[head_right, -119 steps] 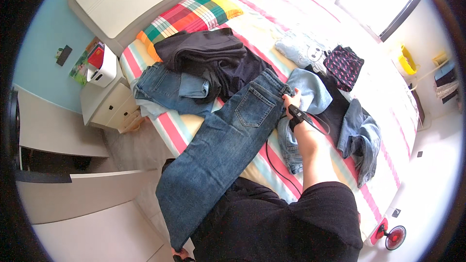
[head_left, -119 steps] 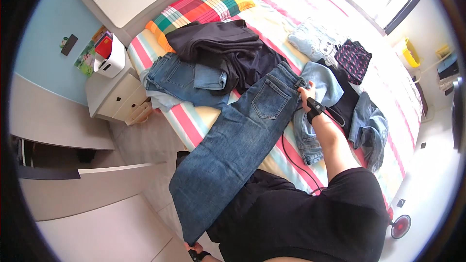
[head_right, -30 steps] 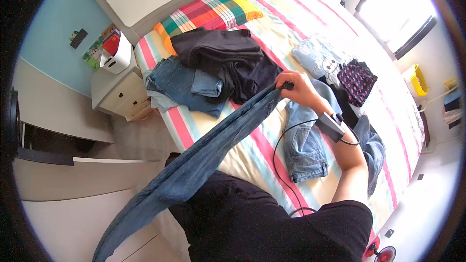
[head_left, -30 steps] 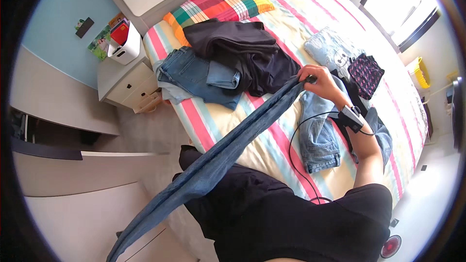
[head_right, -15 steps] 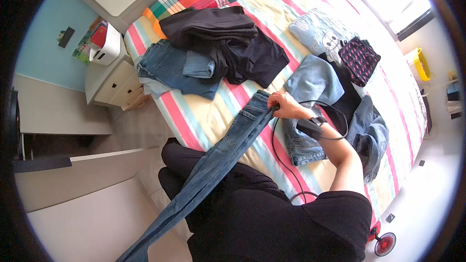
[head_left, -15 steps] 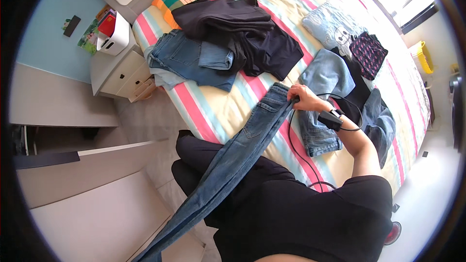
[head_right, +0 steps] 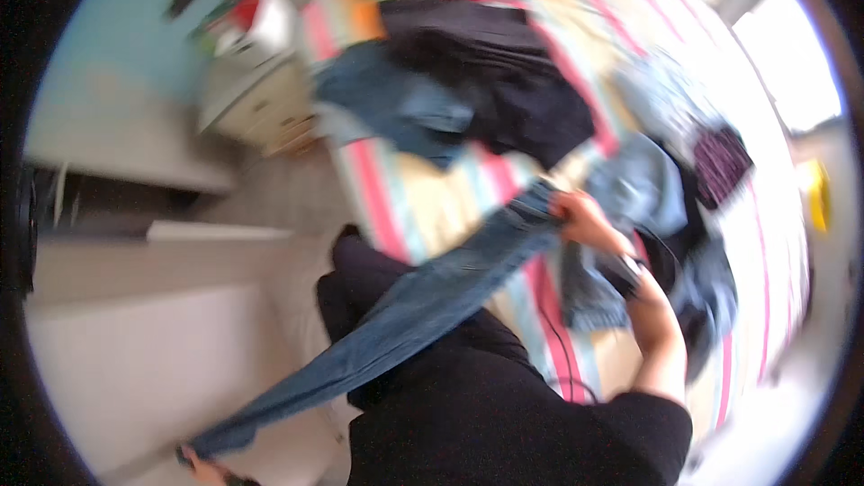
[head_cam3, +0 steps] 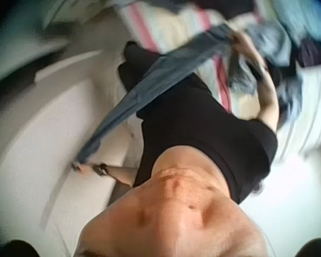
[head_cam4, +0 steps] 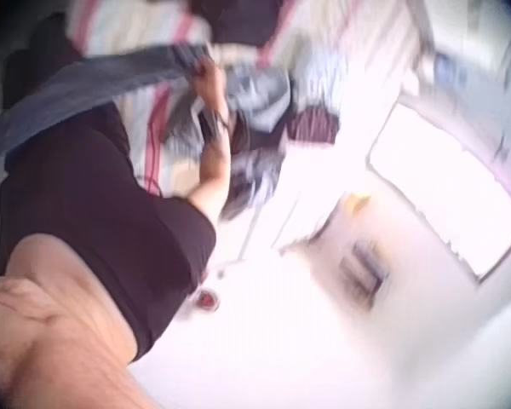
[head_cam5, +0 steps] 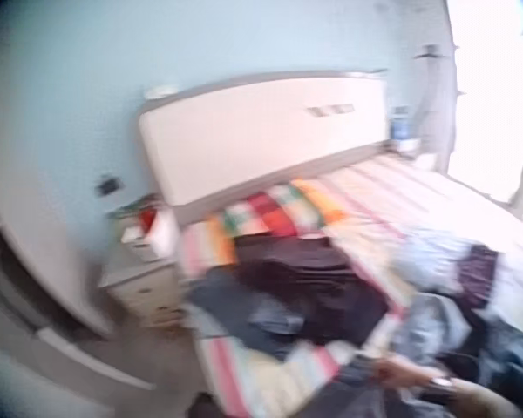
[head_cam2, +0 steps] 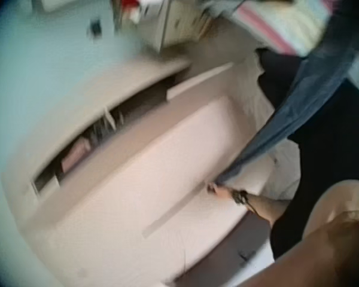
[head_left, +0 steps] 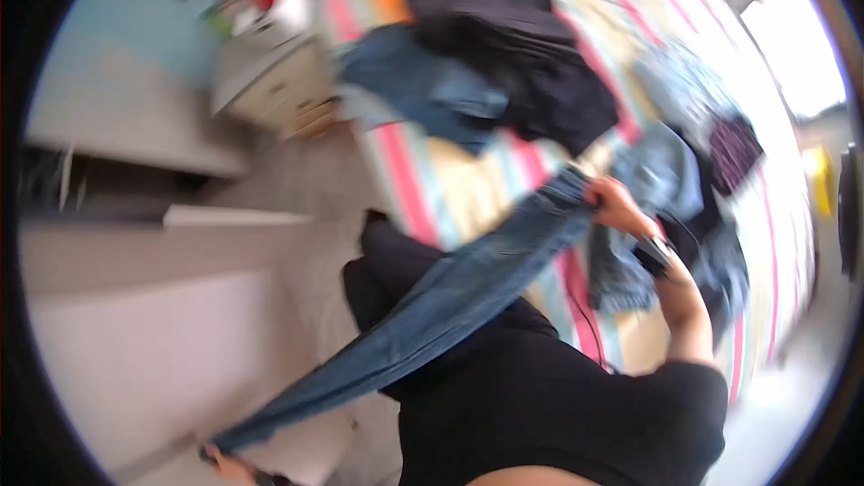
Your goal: Folding various items of clothing including sweatpants and jeans on a bed and putting them away.
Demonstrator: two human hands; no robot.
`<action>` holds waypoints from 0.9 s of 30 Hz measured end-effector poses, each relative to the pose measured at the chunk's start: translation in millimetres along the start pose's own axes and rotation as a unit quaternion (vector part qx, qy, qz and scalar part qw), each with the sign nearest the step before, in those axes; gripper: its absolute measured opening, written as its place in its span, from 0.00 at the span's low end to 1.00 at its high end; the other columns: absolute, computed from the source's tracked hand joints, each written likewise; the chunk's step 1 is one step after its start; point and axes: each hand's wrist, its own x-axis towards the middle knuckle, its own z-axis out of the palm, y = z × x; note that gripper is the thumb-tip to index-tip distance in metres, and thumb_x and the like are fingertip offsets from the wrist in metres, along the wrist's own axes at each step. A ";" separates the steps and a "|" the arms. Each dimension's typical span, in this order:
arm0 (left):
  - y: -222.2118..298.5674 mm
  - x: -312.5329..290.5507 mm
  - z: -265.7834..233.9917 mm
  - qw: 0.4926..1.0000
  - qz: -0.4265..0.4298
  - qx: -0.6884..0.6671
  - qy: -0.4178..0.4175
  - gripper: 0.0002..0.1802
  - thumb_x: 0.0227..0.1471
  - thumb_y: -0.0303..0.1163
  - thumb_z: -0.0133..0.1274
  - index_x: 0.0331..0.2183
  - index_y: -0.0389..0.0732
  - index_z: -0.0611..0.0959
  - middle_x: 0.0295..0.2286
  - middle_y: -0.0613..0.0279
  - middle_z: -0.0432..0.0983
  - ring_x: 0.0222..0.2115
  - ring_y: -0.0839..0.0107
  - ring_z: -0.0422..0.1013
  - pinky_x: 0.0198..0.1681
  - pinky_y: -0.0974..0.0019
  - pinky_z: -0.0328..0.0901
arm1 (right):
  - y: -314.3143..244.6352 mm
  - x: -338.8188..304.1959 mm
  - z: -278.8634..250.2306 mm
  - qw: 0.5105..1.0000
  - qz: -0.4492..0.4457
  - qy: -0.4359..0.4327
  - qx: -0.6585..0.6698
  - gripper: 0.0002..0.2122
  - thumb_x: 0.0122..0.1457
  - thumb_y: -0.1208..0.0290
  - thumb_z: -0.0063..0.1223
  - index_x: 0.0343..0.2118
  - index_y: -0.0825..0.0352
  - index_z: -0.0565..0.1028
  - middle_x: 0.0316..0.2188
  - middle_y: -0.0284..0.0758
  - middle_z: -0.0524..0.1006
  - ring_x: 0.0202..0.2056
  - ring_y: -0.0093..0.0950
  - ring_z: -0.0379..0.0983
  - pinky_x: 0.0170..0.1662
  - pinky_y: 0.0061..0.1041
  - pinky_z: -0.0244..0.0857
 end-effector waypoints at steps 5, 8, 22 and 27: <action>25.2 -23.2 48.8 0.992 0.076 0.094 0.022 0.16 0.44 0.30 0.54 0.37 0.37 0.72 0.30 0.64 0.70 0.31 0.72 0.65 0.38 0.71 0.60 | 41.9 -22.9 6.3 0.993 0.110 0.028 -0.036 0.10 0.34 0.80 0.52 0.17 0.64 0.62 0.14 0.26 0.57 0.19 0.19 0.53 0.21 0.20 0.48; 33.3 -16.8 47.1 0.981 0.128 0.132 0.056 0.16 0.38 0.25 0.58 0.34 0.39 0.73 0.26 0.67 0.68 0.29 0.77 0.64 0.35 0.73 0.60 | 100.2 -19.0 11.5 0.994 0.098 -0.004 -0.047 0.10 0.38 0.74 0.50 0.24 0.69 0.65 0.17 0.31 0.62 0.22 0.24 0.58 0.26 0.23 0.55; 14.0 -6.3 -10.1 0.974 0.033 -0.108 -0.194 0.18 0.39 0.31 0.58 0.34 0.39 0.71 0.29 0.67 0.67 0.33 0.76 0.64 0.39 0.72 0.57 | 17.1 33.7 -36.0 0.993 0.054 -0.083 0.066 0.11 0.39 0.82 0.54 0.28 0.70 0.69 0.23 0.34 0.68 0.26 0.25 0.62 0.31 0.24 0.61; -13.2 11.9 -22.9 0.968 0.046 -0.104 -0.225 0.22 0.37 0.34 0.60 0.35 0.38 0.70 0.29 0.64 0.67 0.34 0.69 0.64 0.42 0.65 0.58 | 92.7 40.5 -72.4 0.992 0.027 0.025 0.121 0.09 0.42 0.81 0.43 0.30 0.70 0.67 0.22 0.34 0.64 0.30 0.20 0.59 0.39 0.18 0.55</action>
